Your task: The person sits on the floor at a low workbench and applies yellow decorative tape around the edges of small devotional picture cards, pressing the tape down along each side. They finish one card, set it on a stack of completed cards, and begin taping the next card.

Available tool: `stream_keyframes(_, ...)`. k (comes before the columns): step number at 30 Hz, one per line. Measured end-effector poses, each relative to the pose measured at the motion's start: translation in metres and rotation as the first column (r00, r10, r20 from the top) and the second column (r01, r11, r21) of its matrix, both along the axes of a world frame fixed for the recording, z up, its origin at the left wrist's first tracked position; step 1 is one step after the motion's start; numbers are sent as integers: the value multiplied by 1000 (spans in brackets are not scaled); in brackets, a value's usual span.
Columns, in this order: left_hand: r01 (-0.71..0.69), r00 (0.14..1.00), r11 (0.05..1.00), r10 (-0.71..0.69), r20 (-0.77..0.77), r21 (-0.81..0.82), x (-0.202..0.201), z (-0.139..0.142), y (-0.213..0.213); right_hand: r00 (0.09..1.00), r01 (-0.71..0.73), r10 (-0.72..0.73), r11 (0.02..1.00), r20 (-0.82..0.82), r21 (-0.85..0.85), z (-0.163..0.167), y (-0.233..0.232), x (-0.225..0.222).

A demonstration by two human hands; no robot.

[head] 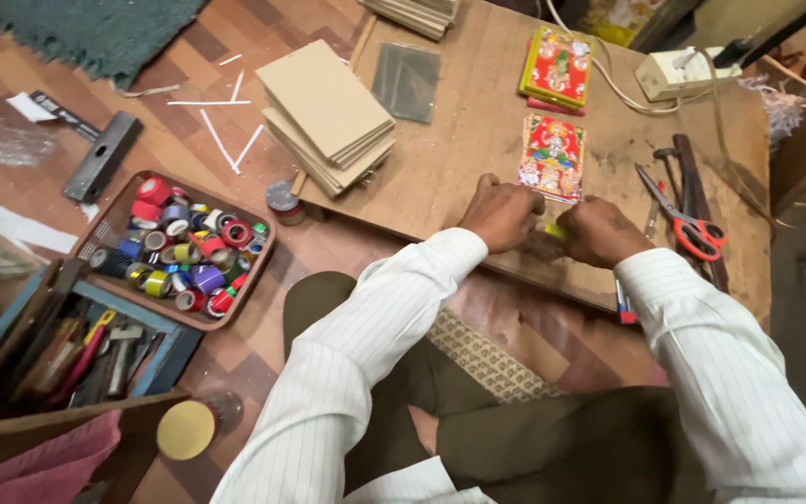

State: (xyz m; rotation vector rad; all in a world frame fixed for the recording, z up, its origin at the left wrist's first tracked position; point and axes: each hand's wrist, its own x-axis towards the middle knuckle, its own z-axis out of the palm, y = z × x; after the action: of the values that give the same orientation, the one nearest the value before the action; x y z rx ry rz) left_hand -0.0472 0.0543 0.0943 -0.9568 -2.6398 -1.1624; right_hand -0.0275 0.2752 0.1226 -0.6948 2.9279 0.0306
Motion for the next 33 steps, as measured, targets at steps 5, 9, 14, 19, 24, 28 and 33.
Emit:
stream_keyframes(5,-62,995,998,63,76,-12,-4,-6,16,971,216,-204,972,127,-89,12,0,11)
stream_keyframes(9,-59,996,997,63,65,-53,3,1,11,834,534,-359,717,419,-448,11,11,31)
stream_keyframes(14,-100,991,990,107,74,-95,7,9,12,803,581,-253,135,539,-802,-28,22,50)
stream_keyframes(19,-106,992,981,116,54,-162,5,3,15,739,623,-279,-64,614,-779,-56,24,52)
stream_keyframes(24,-120,990,973,131,47,-197,0,2,20,777,515,-432,18,458,-857,-43,4,60)
stream_keyframes(28,-113,988,961,135,74,-254,-7,7,23,682,-11,-353,871,-640,-492,-36,-32,92)
stream_keyframes(33,-108,986,959,137,93,-261,-9,4,27,714,-35,-254,918,-652,-395,-48,-73,101)
